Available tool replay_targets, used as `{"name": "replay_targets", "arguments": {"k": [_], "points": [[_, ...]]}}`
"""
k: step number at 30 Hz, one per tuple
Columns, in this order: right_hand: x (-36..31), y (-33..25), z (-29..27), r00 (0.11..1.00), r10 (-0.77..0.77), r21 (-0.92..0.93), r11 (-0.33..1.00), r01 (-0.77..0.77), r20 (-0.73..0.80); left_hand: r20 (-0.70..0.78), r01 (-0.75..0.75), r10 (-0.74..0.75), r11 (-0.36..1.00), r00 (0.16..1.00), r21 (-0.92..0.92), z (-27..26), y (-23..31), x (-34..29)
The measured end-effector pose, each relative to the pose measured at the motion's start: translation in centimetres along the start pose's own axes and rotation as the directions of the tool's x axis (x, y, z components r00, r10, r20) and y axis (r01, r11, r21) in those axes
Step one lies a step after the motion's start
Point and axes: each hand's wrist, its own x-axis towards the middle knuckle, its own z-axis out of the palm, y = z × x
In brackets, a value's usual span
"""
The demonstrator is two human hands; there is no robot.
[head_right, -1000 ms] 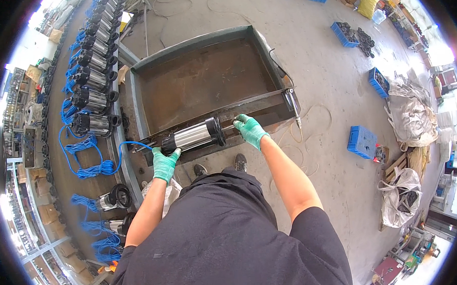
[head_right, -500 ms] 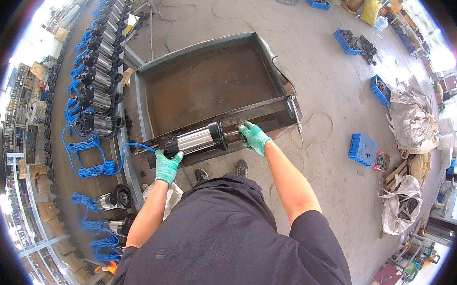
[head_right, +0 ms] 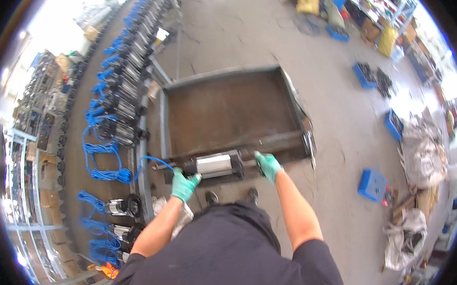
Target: The person tests submersible pumps by attaching an air hose to each pump, submerging it into a water tank, removing it from the water, disconnecting the hose, and setting the pump onto the assembly line.
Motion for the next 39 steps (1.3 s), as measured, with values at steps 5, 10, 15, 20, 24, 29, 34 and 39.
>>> {"name": "replay_targets", "arguments": {"k": [5, 10, 15, 20, 24, 29, 34, 39], "points": [[1.4, 4.8, -1.6, 0.943, -0.33, -0.175, 0.931, 0.32, -0.034, 0.034, 0.077, -0.078, 0.997, 0.996, 0.02, 1.0, -0.1, -0.7], [-3.4, 0.8, -3.0, 0.824, -0.511, -0.375, 0.734, 0.567, 0.245, 0.021, 0.114, -0.119, 0.982, 0.993, 0.151, 0.9, -1.3, -0.7], [-1.7, 1.0, -4.1, 0.791, -0.506, -0.41, 0.677, 0.611, 0.342, 0.069, 0.161, -0.186, 0.948, 0.98, 0.273, 0.2, -0.1, -0.5], [0.5, 3.6, -4.6, 0.911, -0.347, -0.235, 0.888, 0.395, 0.221, -0.013, 0.115, -0.116, 0.963, 0.993, 0.245, 0.9, -0.1, -0.4], [3.3, 5.9, -2.9, 0.922, -0.387, -0.205, 0.904, 0.375, -0.021, -0.002, 0.121, -0.124, 0.965, 0.992, 0.231, 0.7, 1.6, -0.8], [-0.6, 1.1, -1.3, 0.999, -0.026, -0.054, 0.998, 0.028, 0.042, -0.015, 0.101, -0.1, 0.96, 0.995, 0.261, 0.6, 0.9, -0.8], [-1.5, 0.6, -3.1, 0.64, -0.651, -0.578, 0.358, 0.733, 0.408, -0.008, 0.128, -0.13, 0.963, 0.992, 0.239, 0.1, 0.2, -1.0], [1.7, 2.0, -4.3, 0.979, -0.103, -0.219, 0.966, 0.141, 0.176, 0.043, 0.132, -0.153, 0.939, 0.987, 0.318, 0.6, 1.4, -0.7]]}}
